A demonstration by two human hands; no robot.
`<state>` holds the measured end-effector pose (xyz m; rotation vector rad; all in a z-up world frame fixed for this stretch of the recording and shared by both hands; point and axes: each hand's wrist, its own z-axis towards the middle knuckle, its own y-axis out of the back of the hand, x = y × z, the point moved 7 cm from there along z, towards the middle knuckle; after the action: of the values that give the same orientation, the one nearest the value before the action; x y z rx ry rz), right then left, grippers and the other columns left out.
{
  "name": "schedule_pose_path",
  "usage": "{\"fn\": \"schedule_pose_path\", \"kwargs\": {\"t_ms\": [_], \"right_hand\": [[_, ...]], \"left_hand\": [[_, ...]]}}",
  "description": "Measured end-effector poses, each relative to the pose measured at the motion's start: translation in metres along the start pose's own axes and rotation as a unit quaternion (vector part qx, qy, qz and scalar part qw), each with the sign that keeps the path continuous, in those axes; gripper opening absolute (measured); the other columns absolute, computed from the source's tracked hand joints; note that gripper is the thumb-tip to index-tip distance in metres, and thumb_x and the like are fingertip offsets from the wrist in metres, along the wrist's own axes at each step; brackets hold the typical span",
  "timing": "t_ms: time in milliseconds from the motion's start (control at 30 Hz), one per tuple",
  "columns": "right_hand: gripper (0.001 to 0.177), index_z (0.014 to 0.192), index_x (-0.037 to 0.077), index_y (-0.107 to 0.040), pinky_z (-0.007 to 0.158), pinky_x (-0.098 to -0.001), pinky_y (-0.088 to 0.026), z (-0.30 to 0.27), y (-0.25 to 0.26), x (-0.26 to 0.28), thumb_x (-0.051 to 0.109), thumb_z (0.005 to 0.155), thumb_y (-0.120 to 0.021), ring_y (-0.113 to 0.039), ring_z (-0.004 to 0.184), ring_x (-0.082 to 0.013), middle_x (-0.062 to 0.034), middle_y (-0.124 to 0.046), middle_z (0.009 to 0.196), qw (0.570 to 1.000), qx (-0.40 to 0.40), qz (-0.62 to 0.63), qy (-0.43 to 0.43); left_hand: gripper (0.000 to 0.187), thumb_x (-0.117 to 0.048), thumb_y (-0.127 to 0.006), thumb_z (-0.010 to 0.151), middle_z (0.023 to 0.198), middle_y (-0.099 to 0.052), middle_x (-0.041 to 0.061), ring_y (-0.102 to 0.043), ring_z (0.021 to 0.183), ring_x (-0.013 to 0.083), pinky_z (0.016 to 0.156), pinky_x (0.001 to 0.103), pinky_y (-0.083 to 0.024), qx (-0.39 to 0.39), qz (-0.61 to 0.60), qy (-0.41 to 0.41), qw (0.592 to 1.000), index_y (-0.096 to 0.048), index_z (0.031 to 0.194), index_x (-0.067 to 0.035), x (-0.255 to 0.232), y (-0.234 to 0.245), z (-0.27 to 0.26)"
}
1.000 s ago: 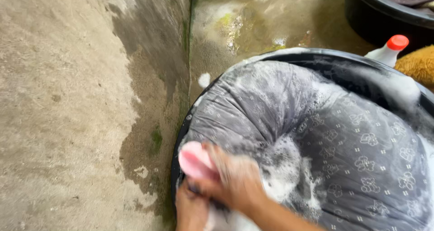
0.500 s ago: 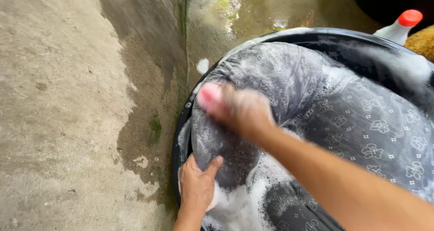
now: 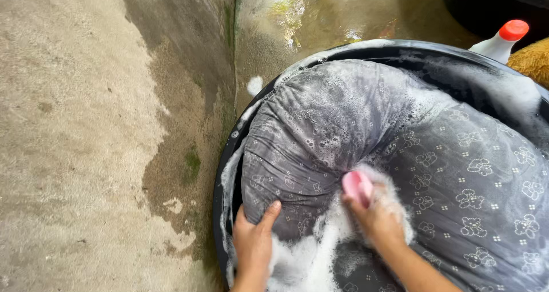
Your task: The person washes a pillow in a tub by hand using a brush and liquid soap.
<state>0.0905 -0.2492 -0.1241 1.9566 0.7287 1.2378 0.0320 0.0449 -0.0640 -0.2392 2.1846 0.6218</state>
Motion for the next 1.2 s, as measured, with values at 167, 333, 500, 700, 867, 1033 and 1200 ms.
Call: {"fn": "schedule_pose_path", "kwargs": {"t_ms": [167,333,500,700,867,1033,1200], "right_hand": [[0.073,0.131,0.006,-0.061,0.073,-0.0499,-0.057,0.036,-0.05,-0.032,0.058,0.083,-0.079,-0.073,0.084,-0.0373,-0.0228,-0.077,0.097,0.996,0.049,0.029,-0.076],[0.054,0.116,0.009,-0.077,0.069,-0.0467,-0.057,-0.011,-0.039,-0.029,0.049,0.08,-0.084,-0.073,0.078,-0.0307,-0.0169,-0.082,0.091,0.934,0.177,0.23,-0.209],[0.07,0.122,0.01,-0.072,0.062,-0.0342,-0.061,-0.11,0.025,0.122,0.051,0.069,-0.09,-0.08,0.078,-0.0232,-0.0089,-0.081,0.086,0.92,-0.022,0.292,0.26],[0.081,0.139,0.028,-0.06,0.053,-0.036,-0.055,-0.056,0.024,0.162,0.07,0.073,-0.08,-0.072,0.064,-0.0218,-0.0049,-0.078,0.078,0.963,0.06,-0.019,0.261],[0.087,0.137,0.021,-0.061,0.057,-0.0295,-0.061,-0.053,0.02,0.139,0.071,0.068,-0.08,-0.077,0.064,-0.0175,-0.006,-0.081,0.081,0.964,0.007,0.091,0.248],[0.084,0.14,0.022,-0.062,0.068,-0.0338,-0.065,-0.099,-0.005,0.169,0.07,0.074,-0.081,-0.079,0.071,-0.0179,-0.009,-0.082,0.095,0.926,0.053,0.131,0.351],[0.08,0.139,0.021,-0.054,0.066,-0.0455,-0.064,-0.027,0.012,0.074,0.065,0.077,-0.078,-0.077,0.075,-0.0303,-0.0157,-0.078,0.093,0.984,0.01,0.005,0.175]], "left_hand": [[0.084,-0.03,-0.095,0.065,0.123,-0.076,0.014,-0.073,0.115,0.0295,0.102,0.036,-0.052,0.002,-0.042,0.021,0.999,-0.059,0.135,0.002,0.09,-0.045,0.003],[0.094,-0.028,-0.101,0.061,0.125,-0.075,0.012,-0.072,0.116,0.0263,0.103,0.034,-0.053,0.012,-0.073,0.073,0.995,-0.057,0.138,0.004,0.132,-0.055,0.018],[0.076,-0.032,-0.088,0.072,0.122,-0.077,0.013,-0.073,0.112,0.0277,0.098,0.038,-0.055,0.039,-0.19,0.063,0.979,-0.062,0.135,0.002,0.093,-0.047,0.009],[0.06,-0.037,-0.073,0.086,0.117,-0.08,0.015,-0.074,0.107,0.0295,0.092,0.042,-0.057,0.132,-0.357,0.128,0.916,-0.067,0.131,0.001,0.056,-0.024,-0.005],[0.062,-0.04,-0.072,0.087,0.113,-0.081,0.016,-0.076,0.096,0.0255,0.083,0.037,-0.059,0.11,-0.201,0.062,0.971,-0.071,0.13,0.005,0.042,-0.021,-0.002],[0.047,-0.031,-0.074,0.086,0.104,-0.077,0.02,-0.078,0.087,0.0312,0.071,0.045,-0.064,0.072,-0.263,0.137,0.952,-0.065,0.121,-0.002,0.043,-0.016,-0.012],[0.045,-0.032,-0.075,0.082,0.091,-0.079,0.021,-0.075,0.074,0.0312,0.063,0.042,-0.064,0.09,-0.256,0.067,0.96,-0.074,0.105,0.006,-0.011,0.001,-0.025]]}}
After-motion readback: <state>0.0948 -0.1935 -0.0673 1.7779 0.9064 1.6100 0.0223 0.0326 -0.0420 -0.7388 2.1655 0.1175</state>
